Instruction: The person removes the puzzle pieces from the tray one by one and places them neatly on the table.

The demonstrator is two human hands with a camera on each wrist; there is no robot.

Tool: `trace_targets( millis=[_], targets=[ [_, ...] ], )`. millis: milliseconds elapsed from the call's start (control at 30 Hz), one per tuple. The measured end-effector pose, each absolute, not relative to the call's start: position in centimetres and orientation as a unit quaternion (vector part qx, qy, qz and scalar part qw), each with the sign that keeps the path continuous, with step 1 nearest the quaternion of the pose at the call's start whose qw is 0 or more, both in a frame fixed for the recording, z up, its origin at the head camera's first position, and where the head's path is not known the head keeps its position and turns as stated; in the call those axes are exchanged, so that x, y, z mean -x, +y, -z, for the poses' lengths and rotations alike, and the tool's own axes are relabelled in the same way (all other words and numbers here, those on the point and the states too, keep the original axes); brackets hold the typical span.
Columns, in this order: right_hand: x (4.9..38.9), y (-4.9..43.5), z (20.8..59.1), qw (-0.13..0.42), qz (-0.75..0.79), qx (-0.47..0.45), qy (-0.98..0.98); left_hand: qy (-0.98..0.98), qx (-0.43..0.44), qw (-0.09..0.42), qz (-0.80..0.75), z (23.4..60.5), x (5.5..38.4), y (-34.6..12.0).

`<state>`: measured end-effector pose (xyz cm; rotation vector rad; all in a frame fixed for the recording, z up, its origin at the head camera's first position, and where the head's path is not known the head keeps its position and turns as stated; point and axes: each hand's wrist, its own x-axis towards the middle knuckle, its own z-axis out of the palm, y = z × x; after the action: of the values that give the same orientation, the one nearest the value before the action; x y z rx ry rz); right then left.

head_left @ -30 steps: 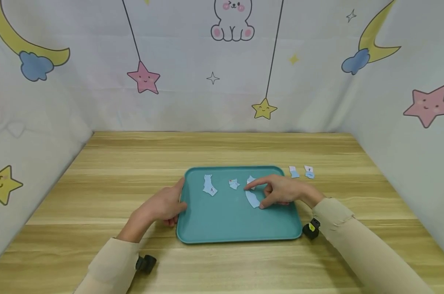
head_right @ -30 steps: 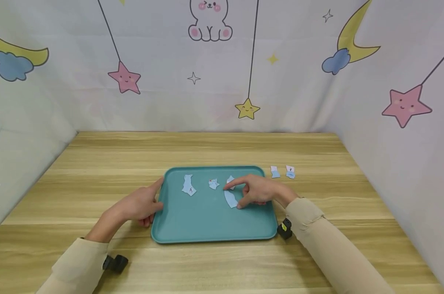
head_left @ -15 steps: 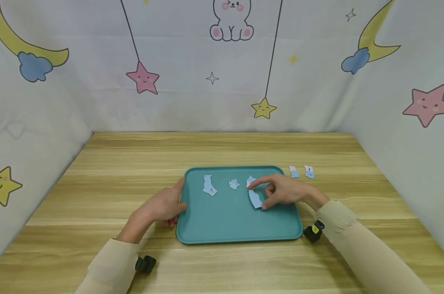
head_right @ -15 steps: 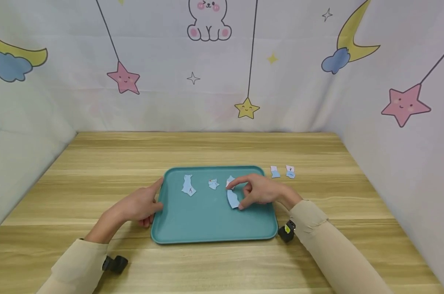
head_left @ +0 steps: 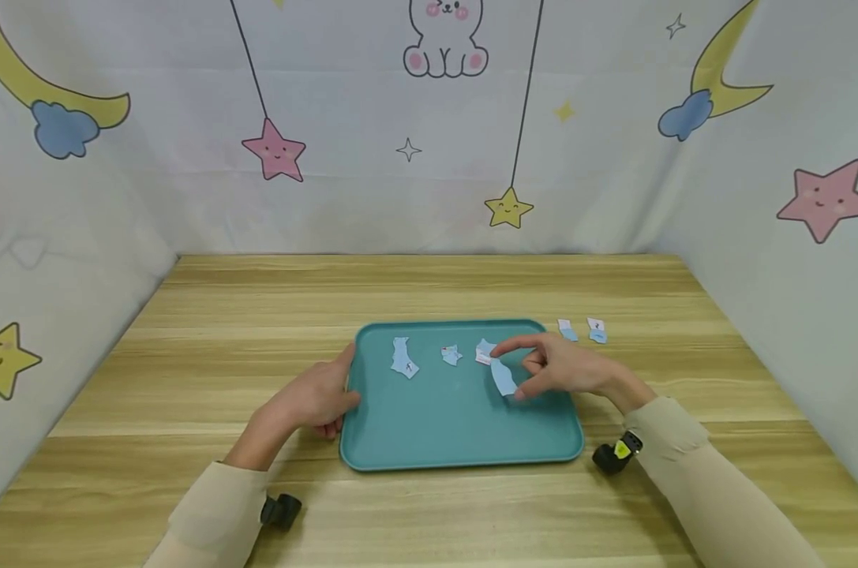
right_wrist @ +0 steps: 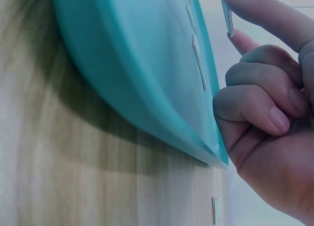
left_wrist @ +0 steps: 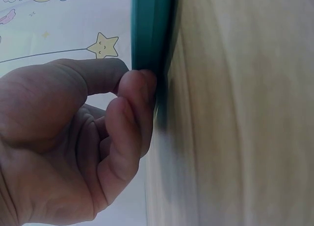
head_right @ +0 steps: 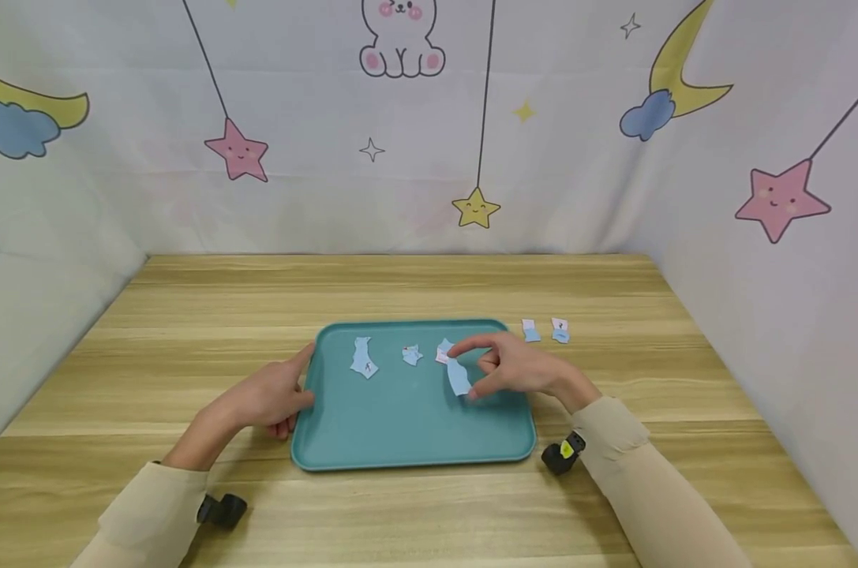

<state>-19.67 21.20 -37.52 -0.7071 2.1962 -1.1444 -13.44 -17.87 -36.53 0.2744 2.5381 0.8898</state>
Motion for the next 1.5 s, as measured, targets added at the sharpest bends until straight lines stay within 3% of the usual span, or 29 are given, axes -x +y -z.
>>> trace_targets(
  millis=[1500],
  targets=[
    [18.7,28.2,37.3,0.231,0.465,0.209,0.829,0.916,-0.095,0.222,-0.319,36.5,13.4,-17.7]
  ],
)
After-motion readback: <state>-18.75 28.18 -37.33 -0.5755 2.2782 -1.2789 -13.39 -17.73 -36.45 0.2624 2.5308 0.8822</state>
